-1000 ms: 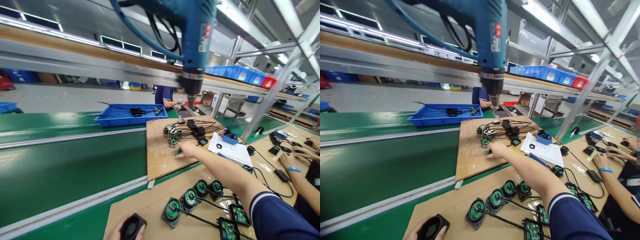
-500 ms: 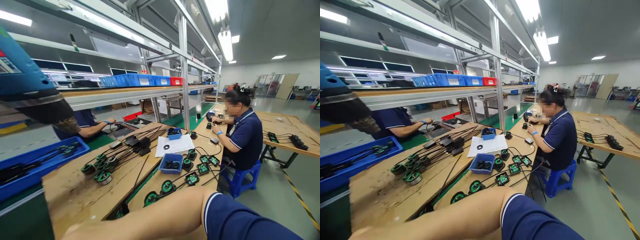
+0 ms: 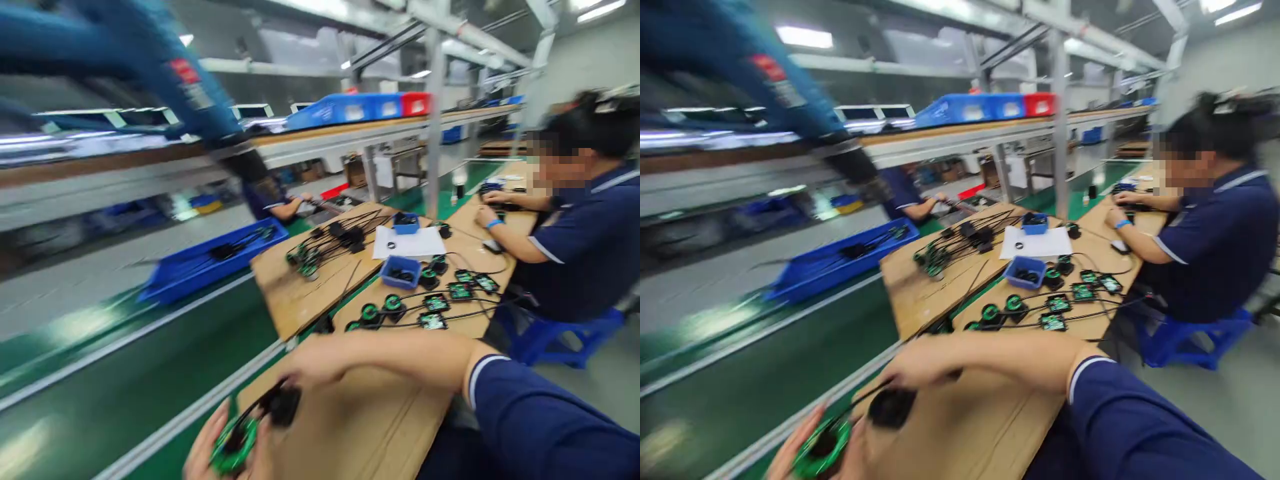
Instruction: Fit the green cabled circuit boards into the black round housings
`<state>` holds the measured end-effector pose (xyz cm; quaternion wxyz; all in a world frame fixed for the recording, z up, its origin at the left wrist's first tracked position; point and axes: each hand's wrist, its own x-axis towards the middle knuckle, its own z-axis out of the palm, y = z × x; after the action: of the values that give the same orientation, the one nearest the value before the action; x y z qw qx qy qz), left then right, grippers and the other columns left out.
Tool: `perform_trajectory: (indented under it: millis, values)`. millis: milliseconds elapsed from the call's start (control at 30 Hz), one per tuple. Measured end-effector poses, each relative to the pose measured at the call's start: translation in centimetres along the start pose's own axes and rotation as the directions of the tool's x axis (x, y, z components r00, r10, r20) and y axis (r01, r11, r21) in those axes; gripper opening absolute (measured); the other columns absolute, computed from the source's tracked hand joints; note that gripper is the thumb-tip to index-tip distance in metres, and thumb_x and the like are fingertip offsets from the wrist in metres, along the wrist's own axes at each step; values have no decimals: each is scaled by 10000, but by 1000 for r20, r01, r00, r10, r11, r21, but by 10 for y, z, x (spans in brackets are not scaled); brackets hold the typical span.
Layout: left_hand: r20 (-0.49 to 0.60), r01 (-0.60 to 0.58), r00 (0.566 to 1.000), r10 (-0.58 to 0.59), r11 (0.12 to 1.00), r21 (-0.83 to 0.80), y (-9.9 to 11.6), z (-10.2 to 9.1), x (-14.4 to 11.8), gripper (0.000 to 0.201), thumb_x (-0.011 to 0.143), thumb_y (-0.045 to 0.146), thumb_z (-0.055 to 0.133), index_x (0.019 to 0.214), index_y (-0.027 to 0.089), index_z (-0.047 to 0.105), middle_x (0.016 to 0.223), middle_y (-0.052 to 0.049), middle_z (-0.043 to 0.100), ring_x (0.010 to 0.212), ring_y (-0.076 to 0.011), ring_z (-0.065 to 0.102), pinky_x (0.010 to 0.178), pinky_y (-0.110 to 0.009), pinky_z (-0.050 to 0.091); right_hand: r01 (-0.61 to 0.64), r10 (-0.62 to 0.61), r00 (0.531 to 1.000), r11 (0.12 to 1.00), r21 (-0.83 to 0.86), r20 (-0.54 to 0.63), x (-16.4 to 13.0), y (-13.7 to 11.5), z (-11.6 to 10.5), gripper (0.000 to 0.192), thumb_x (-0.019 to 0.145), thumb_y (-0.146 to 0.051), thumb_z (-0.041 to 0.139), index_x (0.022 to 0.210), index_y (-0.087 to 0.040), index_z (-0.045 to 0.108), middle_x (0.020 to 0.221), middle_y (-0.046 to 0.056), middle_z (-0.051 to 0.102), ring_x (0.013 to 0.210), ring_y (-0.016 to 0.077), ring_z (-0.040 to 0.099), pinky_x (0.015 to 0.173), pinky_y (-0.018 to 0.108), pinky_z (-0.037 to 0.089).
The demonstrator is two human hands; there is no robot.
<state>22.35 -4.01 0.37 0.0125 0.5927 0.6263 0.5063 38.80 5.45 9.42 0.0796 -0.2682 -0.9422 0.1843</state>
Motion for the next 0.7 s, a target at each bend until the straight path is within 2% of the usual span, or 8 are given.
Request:
perform_trajectory:
  millis: [33, 67, 167, 333, 400, 500, 600, 700]
  values:
    - [-63, -3, 998, 3, 1000, 14, -8, -7, -12, 680, 832, 471, 714, 1424, 208, 507, 1375, -147, 615, 1282, -380, 593, 1115, -558, 496, 15, -7, 996, 996, -87, 89, 1, 8, -3, 139, 969, -193, 651, 1049, -214, 763, 964, -5, 771, 825, 136, 677, 664, 206, 436]
    - [-102, -21, 995, 22, 1000, 3, -15, -9, -21, 594, 868, 433, 705, 1380, 179, 542, 1350, -157, 624, 1248, -337, 620, 1113, -520, 501, 40, -26, 993, 992, -119, 113, 4, 15, -7, 147, 973, -140, 610, 997, -162, 753, 950, 49, 765, 856, 171, 677, 699, 242, 431]
    - [-127, -23, 992, 12, 996, -88, -36, -1, -28, 495, 898, 361, 723, 1327, 165, 574, 1261, -138, 661, 1115, -249, 682, 1024, -419, 555, 106, -94, 994, 968, -227, 62, 10, 22, -22, 155, 956, -76, 563, 986, -119, 710, 972, 120, 736, 917, 231, 658, 792, 329, 403]
    - [-91, -27, 996, 15, 991, -134, -44, 9, -20, 450, 899, 328, 735, 1302, 185, 597, 1209, -113, 695, 1109, -230, 686, 990, -373, 565, 189, -245, 965, 899, -394, -95, -27, -26, -37, 153, 916, -89, 535, 847, -173, 642, 790, 101, 649, 771, 238, 566, 762, 390, 351]
    - [-89, -44, 996, 31, 987, -152, -39, 7, -19, 419, 911, 302, 718, 1299, 200, 595, 1215, -100, 697, 1126, -221, 682, 1001, -367, 564, 218, -280, 954, 897, -384, -112, -47, -48, -26, 118, 850, -104, 554, 812, -203, 605, 758, 104, 620, 723, 237, 518, 714, 394, 333]
    - [-98, -49, 995, 32, 983, -177, -33, 3, -19, 407, 917, 281, 707, 1298, 210, 586, 1210, -90, 697, 1124, -213, 686, 987, -357, 573, 177, -233, 966, 913, -368, -112, -66, -60, 14, 156, 731, -91, 596, 811, -220, 561, 745, 91, 598, 663, 225, 475, 639, 382, 310]
    - [-87, -67, 995, 50, 977, -204, -30, -2, -17, 412, 920, 275, 700, 1307, 206, 576, 1212, -95, 697, 1124, -218, 689, 979, -360, 580, 29, -85, 973, 967, -254, -213, -71, -57, 60, 151, 830, -87, 562, 806, -228, 512, 716, 56, 576, 611, 206, 461, 567, 356, 273]
    - [-78, -92, 994, 76, 970, -227, -29, -5, -16, 425, 925, 252, 693, 1326, 206, 562, 1243, -102, 686, 1157, -218, 677, 1010, -366, 569, -57, 63, 966, 998, 31, -252, -69, -55, 86, 167, 952, -202, 570, 821, -230, 471, 739, 31, 581, 625, 188, 493, 565, 325, 308]
